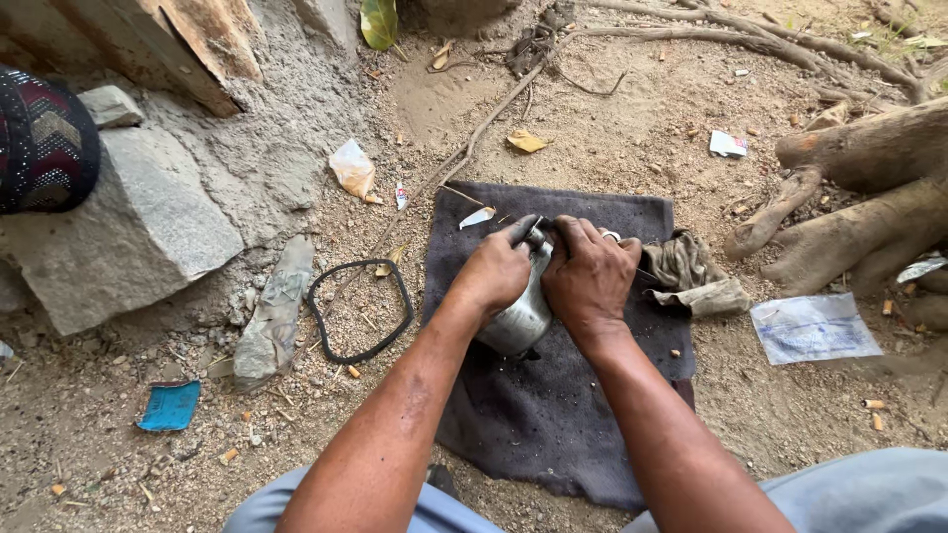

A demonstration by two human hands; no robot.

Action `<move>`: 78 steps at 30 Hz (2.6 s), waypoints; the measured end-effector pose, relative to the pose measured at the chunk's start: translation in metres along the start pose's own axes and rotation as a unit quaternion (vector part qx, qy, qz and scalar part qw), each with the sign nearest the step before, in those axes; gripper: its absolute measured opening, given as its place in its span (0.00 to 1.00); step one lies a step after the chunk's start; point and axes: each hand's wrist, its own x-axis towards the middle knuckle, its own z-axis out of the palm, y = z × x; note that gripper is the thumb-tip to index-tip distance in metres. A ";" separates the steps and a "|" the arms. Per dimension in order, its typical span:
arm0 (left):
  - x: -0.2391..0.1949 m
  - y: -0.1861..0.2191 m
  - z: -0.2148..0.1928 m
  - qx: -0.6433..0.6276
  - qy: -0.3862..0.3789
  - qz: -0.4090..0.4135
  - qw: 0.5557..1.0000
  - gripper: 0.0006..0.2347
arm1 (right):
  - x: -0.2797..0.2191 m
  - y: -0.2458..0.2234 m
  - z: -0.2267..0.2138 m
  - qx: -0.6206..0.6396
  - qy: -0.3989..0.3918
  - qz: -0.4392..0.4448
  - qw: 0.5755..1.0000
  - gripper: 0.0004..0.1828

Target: The person scrubs a metal pressure cooker lid with a cloth and a metal scraper while sitting on the ground. They rotate the lid to clean different sides and wipe it down repeatedly.

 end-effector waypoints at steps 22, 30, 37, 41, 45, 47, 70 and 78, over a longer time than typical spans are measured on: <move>-0.009 0.002 -0.008 0.063 0.012 -0.017 0.998 0.21 | -0.005 -0.007 0.009 0.007 -0.017 0.069 0.997 0.10; -0.007 0.001 -0.006 0.067 -0.009 -0.098 0.993 0.23 | -0.003 -0.004 0.012 -0.003 0.022 0.028 0.999 0.10; 0.008 -0.022 0.001 0.051 0.026 0.016 0.998 0.20 | -0.001 -0.006 0.007 -0.009 0.005 0.008 1.000 0.07; 0.013 -0.027 -0.001 0.027 0.022 0.044 0.998 0.19 | 0.000 -0.003 0.008 0.006 0.011 -0.016 1.000 0.08; 0.001 -0.013 -0.004 0.051 0.030 0.016 0.998 0.19 | 0.000 -0.002 0.003 0.004 -0.020 -0.029 0.999 0.06; -0.003 -0.003 -0.004 0.072 0.026 -0.014 0.997 0.20 | 0.001 -0.002 0.003 -0.002 -0.017 -0.025 1.000 0.05; 0.004 -0.022 -0.005 0.022 0.030 0.049 0.998 0.19 | 0.002 -0.007 0.023 -0.023 -0.044 0.024 0.998 0.06; 0.013 -0.028 -0.003 0.101 0.040 0.037 0.993 0.22 | 0.007 -0.010 0.018 0.001 0.017 0.036 0.999 0.15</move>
